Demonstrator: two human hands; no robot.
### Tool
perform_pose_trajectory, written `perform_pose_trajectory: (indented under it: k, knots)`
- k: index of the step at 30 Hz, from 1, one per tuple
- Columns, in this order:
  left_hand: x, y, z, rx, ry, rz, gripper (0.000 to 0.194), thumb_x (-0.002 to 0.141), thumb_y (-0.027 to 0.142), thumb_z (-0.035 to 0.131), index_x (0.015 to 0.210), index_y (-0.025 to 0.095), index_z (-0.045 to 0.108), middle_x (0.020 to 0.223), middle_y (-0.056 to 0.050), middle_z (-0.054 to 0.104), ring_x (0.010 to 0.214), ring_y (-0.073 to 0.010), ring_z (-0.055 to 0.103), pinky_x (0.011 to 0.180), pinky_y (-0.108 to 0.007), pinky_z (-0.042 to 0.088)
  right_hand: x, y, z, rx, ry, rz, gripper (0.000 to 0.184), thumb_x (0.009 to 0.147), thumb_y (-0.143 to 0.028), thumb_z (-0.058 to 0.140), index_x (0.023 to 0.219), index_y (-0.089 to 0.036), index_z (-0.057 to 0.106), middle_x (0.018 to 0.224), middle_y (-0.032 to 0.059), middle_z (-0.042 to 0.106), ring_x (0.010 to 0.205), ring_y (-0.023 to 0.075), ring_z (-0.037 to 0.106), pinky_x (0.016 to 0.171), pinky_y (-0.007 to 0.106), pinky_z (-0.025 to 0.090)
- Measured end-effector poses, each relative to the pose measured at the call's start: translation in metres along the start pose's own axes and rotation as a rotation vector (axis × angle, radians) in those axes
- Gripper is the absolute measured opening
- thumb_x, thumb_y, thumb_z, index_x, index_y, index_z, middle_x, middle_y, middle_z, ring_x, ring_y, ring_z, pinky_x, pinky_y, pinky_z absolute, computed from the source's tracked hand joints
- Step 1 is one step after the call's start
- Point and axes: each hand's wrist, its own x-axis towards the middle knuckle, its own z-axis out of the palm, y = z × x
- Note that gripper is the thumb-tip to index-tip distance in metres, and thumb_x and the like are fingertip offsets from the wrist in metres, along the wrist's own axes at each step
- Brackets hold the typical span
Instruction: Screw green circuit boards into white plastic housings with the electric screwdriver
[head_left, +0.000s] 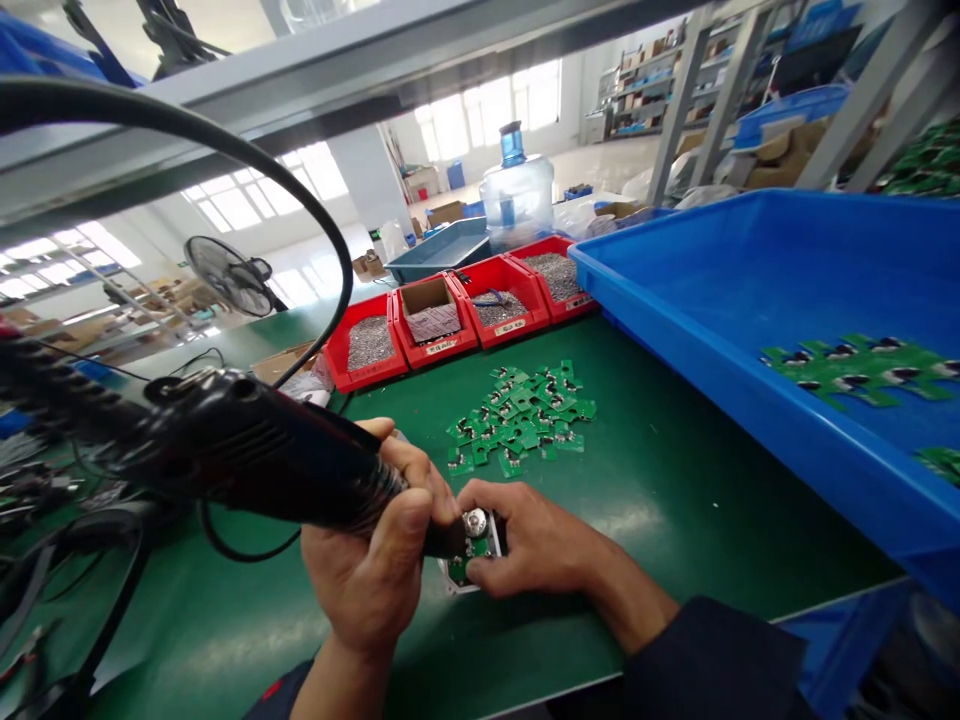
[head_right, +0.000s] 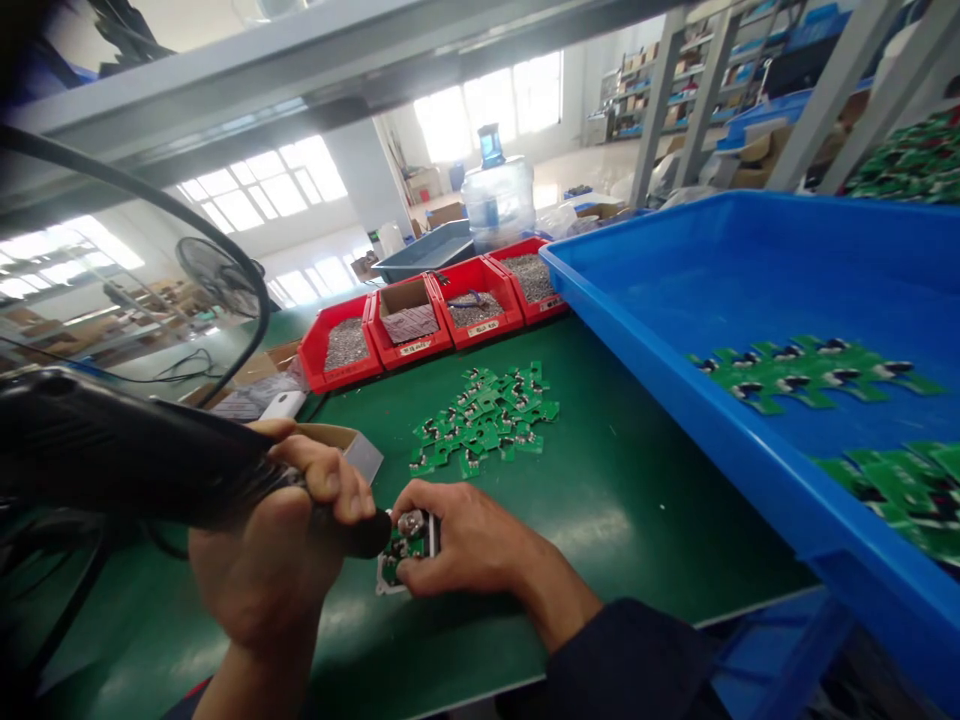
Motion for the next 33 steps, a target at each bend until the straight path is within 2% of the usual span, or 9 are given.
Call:
perform_pose_trajectory:
  k: [8, 13, 17, 21, 24, 28, 33]
  knots:
    - [-0.0030, 0.0025, 0.0030, 0.022, 0.004, 0.016, 0.040, 0.081, 0.035, 0.080, 0.112, 0.023, 0.059, 0.067, 0.005, 0.059, 0.052, -0.0122, 0.057, 0.051, -0.027, 0.052, -0.0014, 0.0028, 0.0025, -0.010, 0.006, -0.022, 0.035, 0.066, -0.018, 0.073, 0.099, -0.024, 0.064, 0.077, -0.0055, 0.064, 0.066, 0.0117, 0.056, 0.060, 0.021, 0.042]
    - [-0.0024, 0.0031, 0.0054, 0.015, 0.030, -0.028, 0.040, 0.078, 0.036, 0.083, 0.109, 0.024, 0.060, 0.067, 0.005, 0.058, 0.052, -0.0121, 0.057, 0.052, -0.027, 0.051, -0.0008, 0.0020, 0.0015, -0.019, 0.013, -0.021, 0.035, 0.066, -0.018, 0.073, 0.099, -0.025, 0.064, 0.078, -0.0052, 0.064, 0.067, 0.0124, 0.057, 0.061, 0.021, 0.042]
    - [-0.0011, 0.0027, 0.0040, 0.015, 0.043, 0.008, 0.039, 0.079, 0.037, 0.082, 0.109, 0.024, 0.062, 0.065, 0.005, 0.058, 0.052, -0.0125, 0.056, 0.051, -0.028, 0.051, -0.0013, -0.0003, 0.0001, -0.022, 0.006, -0.028, 0.036, 0.066, -0.017, 0.073, 0.100, -0.025, 0.065, 0.077, -0.0055, 0.063, 0.066, 0.0120, 0.057, 0.061, 0.021, 0.042]
    - [-0.0004, 0.0026, 0.0035, 0.016, 0.020, 0.015, 0.038, 0.080, 0.033, 0.082, 0.111, 0.025, 0.062, 0.067, 0.005, 0.058, 0.053, -0.0123, 0.057, 0.052, -0.027, 0.051, -0.0016, -0.0001, 0.0004, -0.024, 0.006, -0.011, 0.034, 0.066, -0.018, 0.073, 0.098, -0.024, 0.065, 0.077, -0.0053, 0.063, 0.068, 0.0125, 0.057, 0.061, 0.021, 0.042]
    - [-0.0026, 0.0029, 0.0030, 0.022, -0.011, -0.033, 0.039, 0.078, 0.032, 0.082, 0.110, 0.025, 0.061, 0.067, 0.005, 0.058, 0.054, -0.0129, 0.058, 0.053, -0.028, 0.051, -0.0011, 0.0005, 0.0005, -0.031, 0.012, -0.021, 0.035, 0.066, -0.018, 0.074, 0.099, -0.025, 0.065, 0.078, -0.0053, 0.064, 0.068, 0.0125, 0.057, 0.061, 0.021, 0.042]
    - [-0.0082, 0.0040, -0.0006, 0.017, -0.068, -0.004, 0.039, 0.082, 0.041, 0.078, 0.112, 0.023, 0.060, 0.071, 0.003, 0.059, 0.056, -0.0148, 0.059, 0.053, -0.032, 0.052, -0.0007, 0.0002, -0.0004, -0.022, 0.007, -0.036, 0.033, 0.067, -0.017, 0.074, 0.097, -0.024, 0.065, 0.078, -0.0051, 0.065, 0.069, 0.0127, 0.058, 0.062, 0.021, 0.043]
    - [-0.0094, 0.0046, -0.0014, 0.022, -0.049, 0.021, 0.037, 0.085, 0.043, 0.075, 0.112, 0.023, 0.060, 0.071, 0.003, 0.059, 0.056, -0.0146, 0.059, 0.054, -0.033, 0.052, -0.0014, 0.0002, -0.0004, -0.010, -0.008, -0.017, 0.034, 0.067, -0.017, 0.074, 0.099, -0.025, 0.065, 0.079, -0.0048, 0.066, 0.069, 0.0133, 0.059, 0.063, 0.022, 0.043]
